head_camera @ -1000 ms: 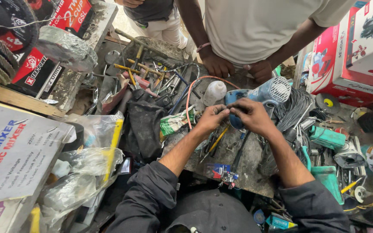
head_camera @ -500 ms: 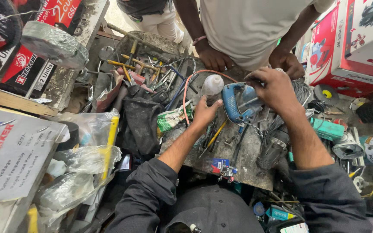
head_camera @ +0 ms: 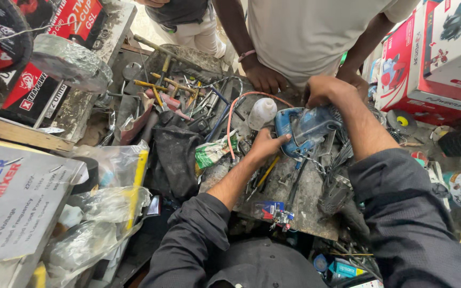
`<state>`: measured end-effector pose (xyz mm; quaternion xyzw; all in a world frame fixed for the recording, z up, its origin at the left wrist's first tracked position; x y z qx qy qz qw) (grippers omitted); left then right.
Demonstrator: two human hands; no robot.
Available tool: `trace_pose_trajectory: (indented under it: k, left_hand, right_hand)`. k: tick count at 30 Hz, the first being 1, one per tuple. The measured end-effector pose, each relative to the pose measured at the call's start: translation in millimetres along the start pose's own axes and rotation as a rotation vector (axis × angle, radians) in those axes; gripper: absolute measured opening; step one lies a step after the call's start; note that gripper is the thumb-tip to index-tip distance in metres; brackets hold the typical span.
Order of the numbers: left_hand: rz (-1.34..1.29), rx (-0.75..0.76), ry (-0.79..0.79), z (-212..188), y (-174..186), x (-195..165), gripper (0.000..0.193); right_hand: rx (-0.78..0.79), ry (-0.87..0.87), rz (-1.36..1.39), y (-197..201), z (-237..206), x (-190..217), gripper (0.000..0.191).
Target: The person repairs an electric mixer on a cluttered workbench. They unscrew and remove parts from the mixer base using a screwdriver, handle its wiring and components, and use a power drill and a blue rotary tool on the appliance while a bystander watches.
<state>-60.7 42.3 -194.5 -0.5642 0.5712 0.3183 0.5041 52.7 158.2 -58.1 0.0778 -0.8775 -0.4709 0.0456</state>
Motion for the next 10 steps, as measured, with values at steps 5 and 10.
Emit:
trace_pose_trajectory:
  k: [5, 10]
  left_hand:
    - [0.127, -0.036, -0.027, 3, 7, -2, 0.039]
    - [0.058, -0.023, 0.024, 5, 6, -1, 0.037]
  right_hand:
    - [-0.014, -0.043, -0.058, 2, 9, 4, 0.047]
    - [-0.062, 0.017, -0.162, 2, 16, 17, 0.048]
Point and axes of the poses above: each hand's wrist, its own z-axis towards the middle knuckle, its own y-axis out of the back of the hand, x = y × z, the point moved 10 cm from there along z, towards the middle knuckle, and after that the axes turned 2 degrees about -y, right-handed, at the moved point
